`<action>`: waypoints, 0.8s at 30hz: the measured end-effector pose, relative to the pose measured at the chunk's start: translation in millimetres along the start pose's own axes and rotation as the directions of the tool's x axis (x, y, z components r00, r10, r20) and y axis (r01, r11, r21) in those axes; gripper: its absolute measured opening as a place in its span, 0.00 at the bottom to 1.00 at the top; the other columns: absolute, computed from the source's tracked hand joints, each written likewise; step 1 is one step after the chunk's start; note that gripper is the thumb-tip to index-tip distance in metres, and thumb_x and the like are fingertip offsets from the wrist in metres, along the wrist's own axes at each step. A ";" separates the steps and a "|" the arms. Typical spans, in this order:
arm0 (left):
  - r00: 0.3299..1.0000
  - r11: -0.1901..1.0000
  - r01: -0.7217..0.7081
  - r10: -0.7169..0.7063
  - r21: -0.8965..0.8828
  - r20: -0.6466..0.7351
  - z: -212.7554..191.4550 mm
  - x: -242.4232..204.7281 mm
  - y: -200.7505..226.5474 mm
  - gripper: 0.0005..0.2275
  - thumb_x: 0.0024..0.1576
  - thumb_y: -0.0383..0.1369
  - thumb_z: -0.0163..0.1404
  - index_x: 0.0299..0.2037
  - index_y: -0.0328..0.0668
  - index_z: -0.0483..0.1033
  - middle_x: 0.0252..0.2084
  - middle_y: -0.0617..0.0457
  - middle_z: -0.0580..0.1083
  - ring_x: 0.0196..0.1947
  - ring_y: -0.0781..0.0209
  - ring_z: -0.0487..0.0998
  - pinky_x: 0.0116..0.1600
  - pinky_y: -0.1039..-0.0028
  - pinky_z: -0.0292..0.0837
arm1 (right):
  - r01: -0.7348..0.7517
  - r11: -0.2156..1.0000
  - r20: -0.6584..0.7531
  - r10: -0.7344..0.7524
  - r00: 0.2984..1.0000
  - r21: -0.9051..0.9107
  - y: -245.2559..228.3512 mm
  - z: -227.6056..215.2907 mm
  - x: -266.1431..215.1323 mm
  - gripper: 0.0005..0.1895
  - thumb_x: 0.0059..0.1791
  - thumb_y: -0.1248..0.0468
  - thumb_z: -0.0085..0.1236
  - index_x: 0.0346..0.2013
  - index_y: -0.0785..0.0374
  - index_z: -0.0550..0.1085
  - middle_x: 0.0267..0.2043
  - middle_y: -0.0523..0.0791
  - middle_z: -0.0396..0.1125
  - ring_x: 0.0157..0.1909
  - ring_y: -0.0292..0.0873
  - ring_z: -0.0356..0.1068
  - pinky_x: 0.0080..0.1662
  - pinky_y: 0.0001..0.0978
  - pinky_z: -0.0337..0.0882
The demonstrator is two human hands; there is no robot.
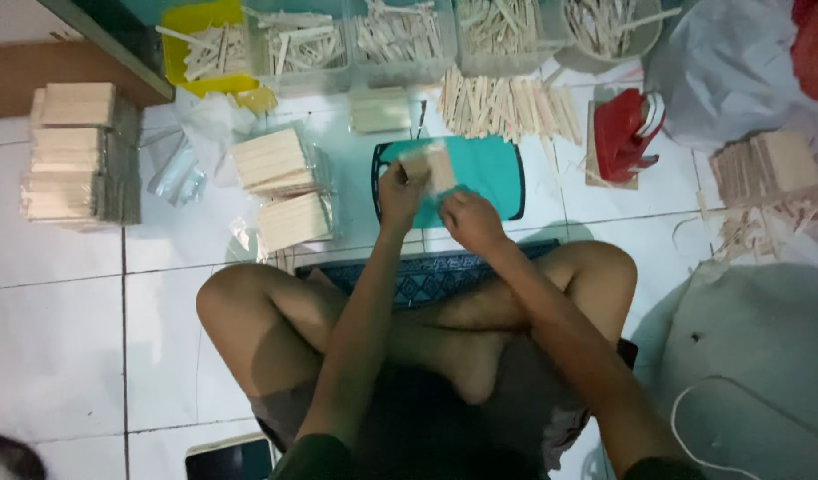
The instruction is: The person sits cross-legged on the floor and repeatedly picks up small wooden sticks, places them on a green cutting board, and arranges them into small bundles. The person then places the bundles aside and continues the process with new sticks.
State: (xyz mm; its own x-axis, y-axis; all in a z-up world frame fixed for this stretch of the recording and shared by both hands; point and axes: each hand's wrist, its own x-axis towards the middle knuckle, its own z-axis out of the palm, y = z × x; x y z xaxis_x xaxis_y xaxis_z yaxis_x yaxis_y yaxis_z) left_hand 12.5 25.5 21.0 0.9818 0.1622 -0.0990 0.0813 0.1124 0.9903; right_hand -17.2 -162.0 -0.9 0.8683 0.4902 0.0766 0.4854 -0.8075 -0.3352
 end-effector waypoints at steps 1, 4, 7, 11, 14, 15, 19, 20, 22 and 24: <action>1.000 1.000 -0.007 0.007 -0.005 0.000 1.5 1.9 -4.3 0.16 0.63 0.36 0.58 0.57 0.39 0.73 0.54 0.43 0.76 0.54 0.44 0.78 0.52 0.48 0.79 | 0.004 1.000 -0.004 -0.004 1.000 -0.007 -0.7 -26.4 -1.0 0.07 0.55 0.60 0.54 0.39 0.59 0.75 0.39 0.50 0.70 0.46 0.57 0.72 0.45 0.54 0.73; 0.946 0.925 -0.316 0.324 0.211 -0.002 3.2 5.5 -21.0 0.15 0.60 0.42 0.60 0.33 0.46 0.67 0.22 0.55 0.64 0.20 0.67 0.66 0.33 0.77 0.66 | -0.266 0.962 0.263 0.239 0.935 0.069 -1.9 -93.9 2.5 0.11 0.54 0.58 0.50 0.40 0.55 0.80 0.42 0.49 0.77 0.52 0.59 0.76 0.54 0.59 0.73; 0.940 0.926 -0.339 0.341 0.168 0.022 12.2 5.5 -29.1 0.14 0.59 0.44 0.60 0.34 0.48 0.70 0.21 0.58 0.65 0.20 0.68 0.62 0.31 0.72 0.64 | -0.364 0.882 -0.044 0.394 0.918 0.299 -6.3 -157.1 28.6 0.17 0.62 0.56 0.43 0.33 0.57 0.74 0.30 0.48 0.73 0.38 0.59 0.74 0.45 0.56 0.72; 0.896 0.879 -0.445 0.439 0.172 0.070 14.2 -10.8 2.5 0.15 0.58 0.48 0.55 0.33 0.48 0.70 0.22 0.59 0.62 0.23 0.70 0.62 0.31 0.74 0.56 | 0.011 0.913 -0.379 0.158 0.912 0.407 -55.6 -223.2 84.0 0.07 0.61 0.65 0.50 0.48 0.61 0.76 0.47 0.51 0.72 0.52 0.60 0.68 0.52 0.50 0.66; 0.840 0.818 -0.543 0.527 0.190 0.131 14.2 -15.4 14.5 0.18 0.63 0.51 0.48 0.31 0.45 0.68 0.25 0.57 0.63 0.24 0.68 0.60 0.30 0.72 0.50 | 0.062 0.941 -0.404 0.084 0.911 0.334 -84.3 -202.5 130.8 0.14 0.59 0.59 0.50 0.58 0.55 0.75 0.62 0.50 0.67 0.65 0.55 0.62 0.63 0.55 0.59; 0.818 0.792 -0.575 0.556 0.205 0.145 14.2 -16.4 15.6 0.16 0.64 0.47 0.47 0.31 0.45 0.68 0.25 0.56 0.64 0.23 0.67 0.59 0.30 0.71 0.50 | 0.019 0.969 -0.371 0.075 0.926 0.244 -93.7 -188.5 146.4 0.19 0.59 0.51 0.47 0.61 0.52 0.74 0.68 0.51 0.63 0.71 0.60 0.58 0.66 0.65 0.56; 0.887 0.860 -0.460 0.439 0.221 0.139 6.7 -6.0 -25.8 0.20 0.67 0.37 0.44 0.20 0.50 0.54 0.16 0.57 0.52 0.19 0.69 0.47 0.30 0.70 0.41 | -0.172 0.985 0.192 0.162 0.968 0.036 -90.2 -85.4 148.6 0.37 0.57 0.33 0.30 0.79 0.37 0.49 0.83 0.44 0.27 0.82 0.64 0.23 0.76 0.78 0.23; 0.855 0.843 -0.517 0.501 0.147 0.135 3.8 -3.8 -30.8 0.14 0.63 0.28 0.44 0.25 0.49 0.57 0.19 0.58 0.53 0.22 0.68 0.48 0.33 0.71 0.41 | -0.104 0.993 0.019 0.103 0.994 0.059 -85.9 -80.1 154.4 0.35 0.58 0.34 0.31 0.78 0.39 0.54 0.81 0.47 0.38 0.81 0.63 0.32 0.73 0.78 0.31; 0.825 0.824 -0.561 0.551 0.075 0.122 0.1 -5.6 -24.3 0.12 0.60 0.19 0.44 0.29 0.47 0.60 0.22 0.59 0.55 0.25 0.68 0.49 0.36 0.71 0.42 | -0.034 0.997 -0.144 0.045 0.989 0.075 -89.6 -90.4 162.4 0.33 0.60 0.35 0.32 0.77 0.42 0.58 0.80 0.51 0.49 0.81 0.62 0.41 0.70 0.77 0.40; 0.886 0.887 -0.452 0.436 0.088 0.157 -0.8 -9.2 0.8 0.14 0.70 0.39 0.42 0.62 0.47 0.71 0.33 0.50 0.76 0.25 0.61 0.71 0.32 0.69 0.62 | -0.036 0.976 -0.155 0.070 0.985 0.216 -104.1 -123.9 171.0 0.22 0.59 0.38 0.32 0.60 0.41 0.66 0.78 0.45 0.52 0.81 0.62 0.35 0.70 0.73 0.34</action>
State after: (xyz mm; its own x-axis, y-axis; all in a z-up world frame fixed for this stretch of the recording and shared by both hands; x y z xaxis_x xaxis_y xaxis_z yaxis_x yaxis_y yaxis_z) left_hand 3.3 24.9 22.7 0.9324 0.0393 0.3594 -0.3568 -0.0601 0.9322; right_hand 93.4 -34.8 163.4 0.9056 0.3754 0.1973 0.4204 -0.7343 -0.5330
